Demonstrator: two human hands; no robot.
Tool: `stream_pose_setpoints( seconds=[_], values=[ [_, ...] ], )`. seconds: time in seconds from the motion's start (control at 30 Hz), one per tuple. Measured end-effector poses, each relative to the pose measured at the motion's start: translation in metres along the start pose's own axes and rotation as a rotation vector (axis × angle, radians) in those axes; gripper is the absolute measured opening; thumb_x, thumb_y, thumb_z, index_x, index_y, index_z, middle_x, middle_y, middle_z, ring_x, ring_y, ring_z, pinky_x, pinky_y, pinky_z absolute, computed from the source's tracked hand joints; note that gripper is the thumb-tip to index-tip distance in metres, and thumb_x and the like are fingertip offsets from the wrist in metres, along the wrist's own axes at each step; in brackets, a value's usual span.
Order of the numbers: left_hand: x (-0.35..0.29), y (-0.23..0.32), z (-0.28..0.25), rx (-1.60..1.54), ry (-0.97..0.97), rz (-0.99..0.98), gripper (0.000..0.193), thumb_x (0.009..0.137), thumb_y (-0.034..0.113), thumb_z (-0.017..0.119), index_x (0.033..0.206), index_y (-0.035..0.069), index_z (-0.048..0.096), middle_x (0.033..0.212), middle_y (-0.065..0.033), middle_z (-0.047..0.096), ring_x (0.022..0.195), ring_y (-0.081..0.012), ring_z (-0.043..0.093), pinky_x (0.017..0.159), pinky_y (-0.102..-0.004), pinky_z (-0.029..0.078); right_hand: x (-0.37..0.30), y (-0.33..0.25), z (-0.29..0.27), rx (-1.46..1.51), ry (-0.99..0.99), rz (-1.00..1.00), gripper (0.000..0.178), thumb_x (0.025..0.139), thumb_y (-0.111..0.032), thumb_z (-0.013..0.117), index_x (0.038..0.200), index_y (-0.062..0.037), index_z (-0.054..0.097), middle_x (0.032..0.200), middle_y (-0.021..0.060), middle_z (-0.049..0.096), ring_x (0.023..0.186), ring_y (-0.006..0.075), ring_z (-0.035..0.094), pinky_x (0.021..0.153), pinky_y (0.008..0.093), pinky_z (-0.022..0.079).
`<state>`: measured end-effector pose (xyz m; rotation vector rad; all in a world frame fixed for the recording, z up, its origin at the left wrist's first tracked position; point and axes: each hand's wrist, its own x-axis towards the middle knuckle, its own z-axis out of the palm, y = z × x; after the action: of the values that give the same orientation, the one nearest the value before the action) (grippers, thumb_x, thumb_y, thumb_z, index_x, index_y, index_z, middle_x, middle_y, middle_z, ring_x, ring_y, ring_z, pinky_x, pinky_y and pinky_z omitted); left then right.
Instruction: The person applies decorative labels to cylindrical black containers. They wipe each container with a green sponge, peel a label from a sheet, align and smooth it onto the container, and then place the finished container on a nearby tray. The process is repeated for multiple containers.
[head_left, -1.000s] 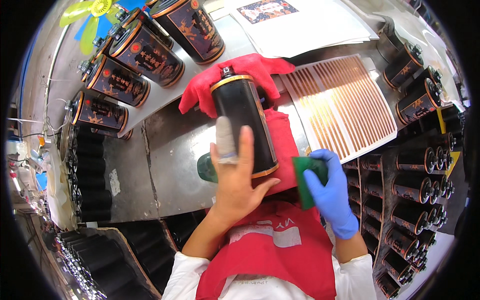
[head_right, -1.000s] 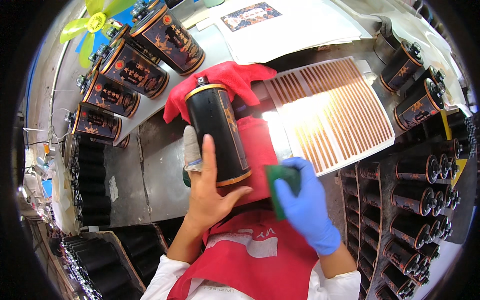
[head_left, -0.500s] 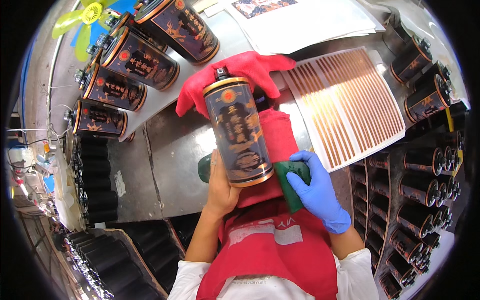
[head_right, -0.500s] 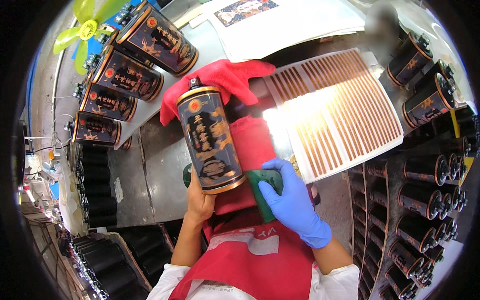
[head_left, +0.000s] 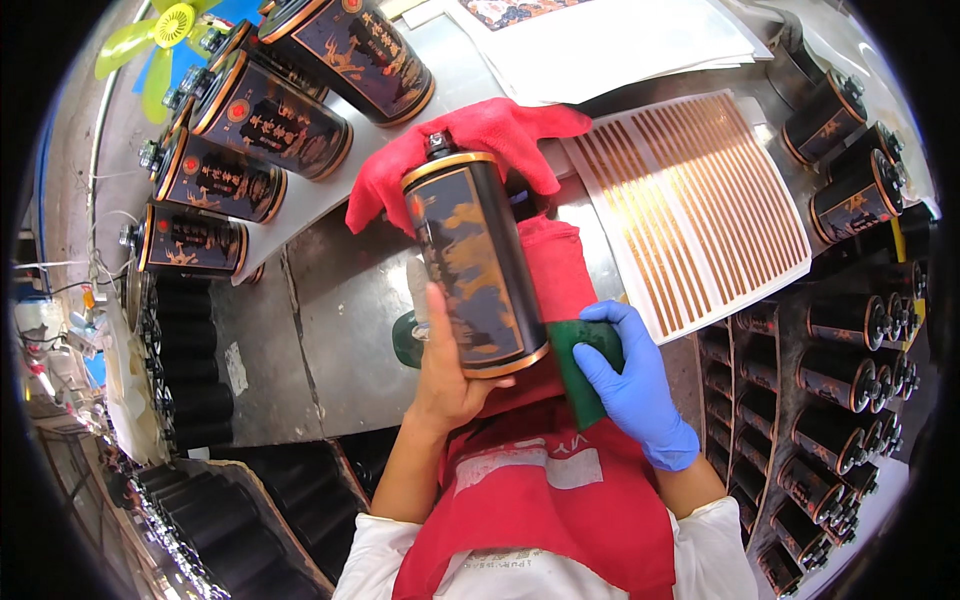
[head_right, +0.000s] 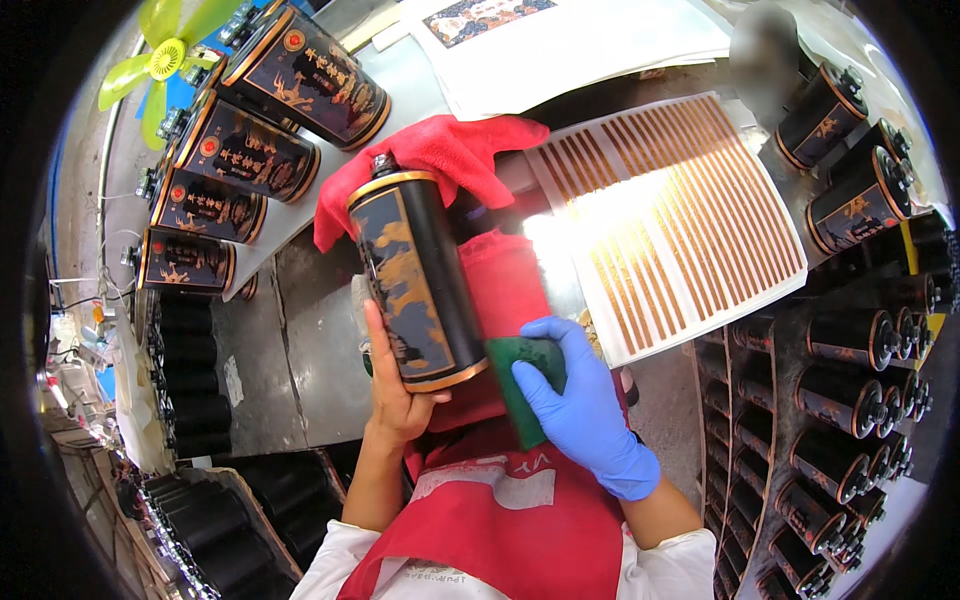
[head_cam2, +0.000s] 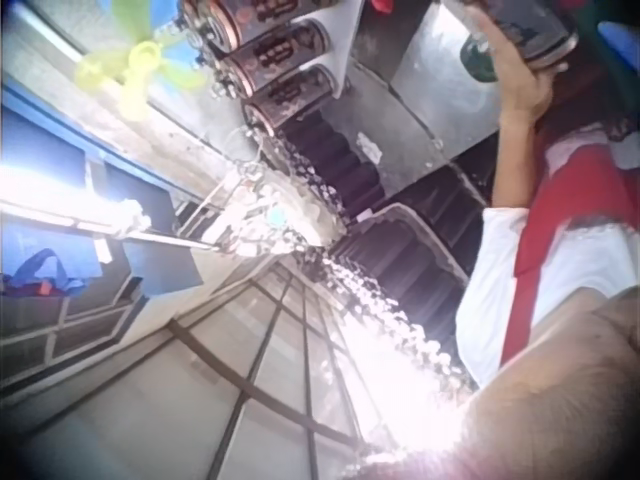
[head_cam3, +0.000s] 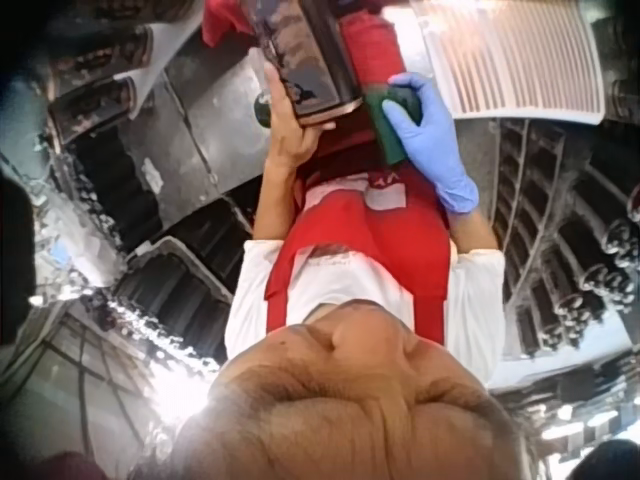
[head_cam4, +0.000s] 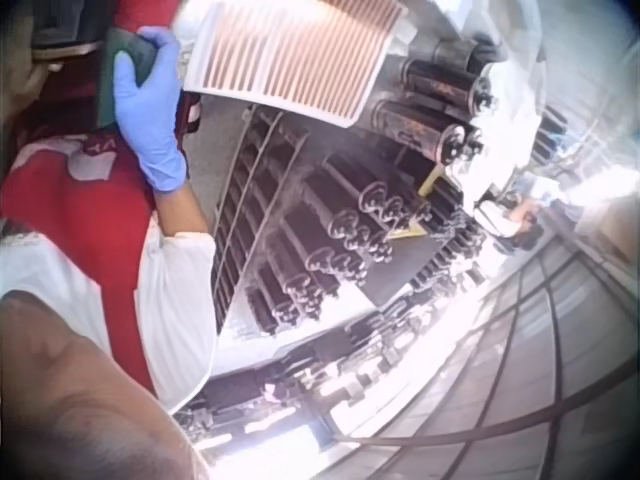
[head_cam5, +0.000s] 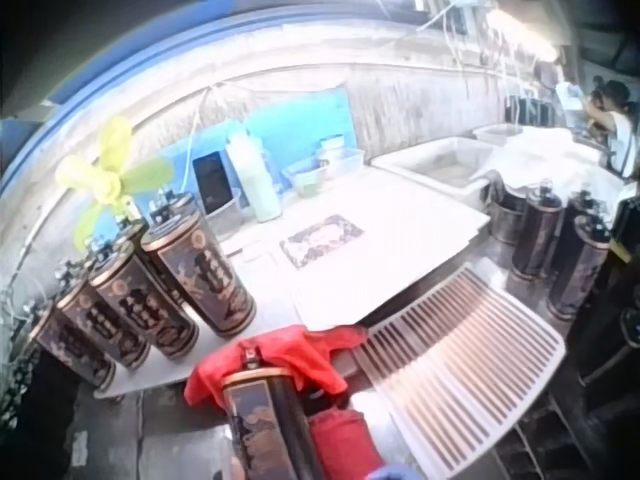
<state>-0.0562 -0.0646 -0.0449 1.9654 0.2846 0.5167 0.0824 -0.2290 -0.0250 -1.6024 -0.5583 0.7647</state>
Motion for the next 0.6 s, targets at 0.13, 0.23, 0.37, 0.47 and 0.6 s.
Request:
stream_pose_setpoints(
  seconds=[0.13,0.23,0.37,0.47,0.6],
  values=[
    [-0.007,-0.013,-0.008,0.219,-0.020,-0.085,0.108,0.070,-0.004,0.067,0.142,-0.004,-0.013,0.136,-0.0186,0.039,0.119,-0.0247,0.046,0.098,-0.0345,0.038,0.001,0.008,-0.006,-0.078,0.063,-0.051,0.030,0.085,-0.006,0.060,0.112,-0.0024,0.048,0.101,0.0095,0.057,0.092,0.0150,0.056,0.081,0.0280,0.046],
    [0.000,0.018,-0.001,0.447,0.098,0.029,0.098,0.069,0.009,0.072,0.142,-0.004,0.008,0.138,-0.0228,0.036,0.131,-0.0346,0.033,0.109,-0.0469,0.014,-0.003,-0.021,-0.008,-0.055,0.106,0.004,0.030,0.085,-0.007,0.060,0.112,-0.0025,0.049,0.101,0.0098,0.057,0.091,0.0152,0.057,0.080,0.0275,0.047],
    [0.036,0.059,0.009,0.931,-0.029,0.184,0.068,0.071,0.017,0.070,0.132,0.000,0.045,0.138,-0.0246,0.037,0.133,-0.0439,0.026,0.108,-0.0561,-0.003,-0.011,-0.040,0.011,-0.105,-0.064,-0.083,0.033,0.084,-0.010,0.062,0.115,-0.0051,0.050,0.099,0.0113,0.059,0.089,0.0165,0.059,0.081,0.0279,0.048],
    [0.031,0.049,0.006,0.840,-0.044,0.128,0.070,0.075,0.016,0.070,0.135,-0.002,0.039,0.138,-0.0234,0.038,0.133,-0.0435,0.027,0.109,-0.0532,-0.004,-0.006,-0.019,0.004,-0.054,-0.041,-0.020,0.033,0.085,-0.011,0.062,0.115,-0.0049,0.049,0.103,0.0117,0.058,0.093,0.0186,0.059,0.082,0.0289,0.047],
    [0.011,0.018,-0.005,0.613,0.010,0.115,0.089,0.079,0.018,0.070,0.141,-0.008,0.013,0.131,-0.0224,0.046,0.128,-0.0387,0.038,0.110,-0.0492,0.010,-0.002,-0.007,0.000,-0.069,-0.002,-0.016,0.032,0.085,-0.010,0.061,0.114,-0.0029,0.048,0.102,0.0107,0.058,0.093,0.0181,0.058,0.082,0.0294,0.047]
  ],
)
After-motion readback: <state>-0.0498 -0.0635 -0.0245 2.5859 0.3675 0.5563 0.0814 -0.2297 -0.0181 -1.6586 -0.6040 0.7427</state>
